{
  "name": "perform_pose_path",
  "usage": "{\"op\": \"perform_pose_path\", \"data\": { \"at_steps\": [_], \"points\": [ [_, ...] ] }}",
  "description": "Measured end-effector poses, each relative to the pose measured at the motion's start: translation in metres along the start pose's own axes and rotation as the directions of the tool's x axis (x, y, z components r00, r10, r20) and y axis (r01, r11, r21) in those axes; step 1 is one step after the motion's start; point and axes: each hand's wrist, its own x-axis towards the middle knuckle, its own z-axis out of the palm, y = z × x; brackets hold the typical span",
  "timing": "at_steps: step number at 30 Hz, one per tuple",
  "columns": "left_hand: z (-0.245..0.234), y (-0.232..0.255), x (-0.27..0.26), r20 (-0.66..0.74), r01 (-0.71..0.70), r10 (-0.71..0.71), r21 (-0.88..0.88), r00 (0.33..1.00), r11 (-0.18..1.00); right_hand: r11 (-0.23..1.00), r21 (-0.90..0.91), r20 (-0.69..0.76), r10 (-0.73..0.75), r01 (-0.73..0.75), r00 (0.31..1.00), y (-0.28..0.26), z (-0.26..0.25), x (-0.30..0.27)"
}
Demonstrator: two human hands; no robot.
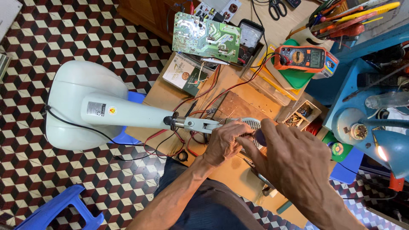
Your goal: The person disassembles a standing fan by removing the front and rear grills and the motor housing. They use a cordless drill and a screwdriver to remove screws and separate components on a cluttered workbench.
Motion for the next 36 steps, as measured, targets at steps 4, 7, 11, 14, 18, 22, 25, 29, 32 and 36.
{"op": "perform_pose_path", "data": {
  "at_steps": [4,7,11,14,18,22,25,29,32,36],
  "points": [
    [0.001,0.003,-0.001,0.003,0.056,-0.056,0.03,0.998,0.998,0.996,-0.034,0.091,-0.081,0.085,0.993,0.006,0.007,0.014],
    [0.003,0.003,-0.003,-0.001,0.051,-0.051,0.035,0.999,0.998,0.985,0.052,0.125,-0.169,0.164,0.978,0.013,0.006,0.016],
    [0.006,0.005,-0.004,-0.071,0.008,-0.003,0.073,0.997,0.997,0.931,0.178,0.076,-0.337,0.32,0.938,0.016,-0.001,0.02],
    [0.006,0.005,-0.005,-0.052,0.064,-0.061,0.056,0.997,0.996,0.941,0.227,0.339,-0.319,0.253,0.885,0.018,-0.006,0.026],
    [0.007,0.006,-0.005,-0.079,0.042,-0.039,0.031,0.996,0.999,0.878,0.37,0.417,-0.45,0.305,0.79,0.027,-0.011,0.03],
    [0.013,0.012,-0.006,-0.117,0.047,-0.041,0.048,0.992,0.998,0.863,0.37,0.468,-0.492,0.343,0.734,0.03,-0.009,0.034],
    [0.013,0.015,-0.007,-0.129,0.066,-0.057,0.067,0.99,0.996,0.871,0.36,0.51,-0.484,0.335,0.712,0.031,-0.008,0.035],
    [0.007,0.006,-0.014,0.01,-0.016,0.017,-0.094,1.0,0.995,0.875,0.37,0.494,-0.47,0.313,0.732,0.038,-0.007,0.028],
    [0.007,-0.004,-0.015,0.125,0.057,-0.045,-0.095,0.991,0.994,0.911,0.346,0.522,-0.385,0.223,0.762,0.038,-0.004,0.025],
    [0.014,-0.008,-0.012,-0.014,-0.048,0.048,-0.041,0.999,0.998,0.966,0.173,0.322,-0.24,0.192,0.916,0.019,-0.002,0.022]
  ]
}}
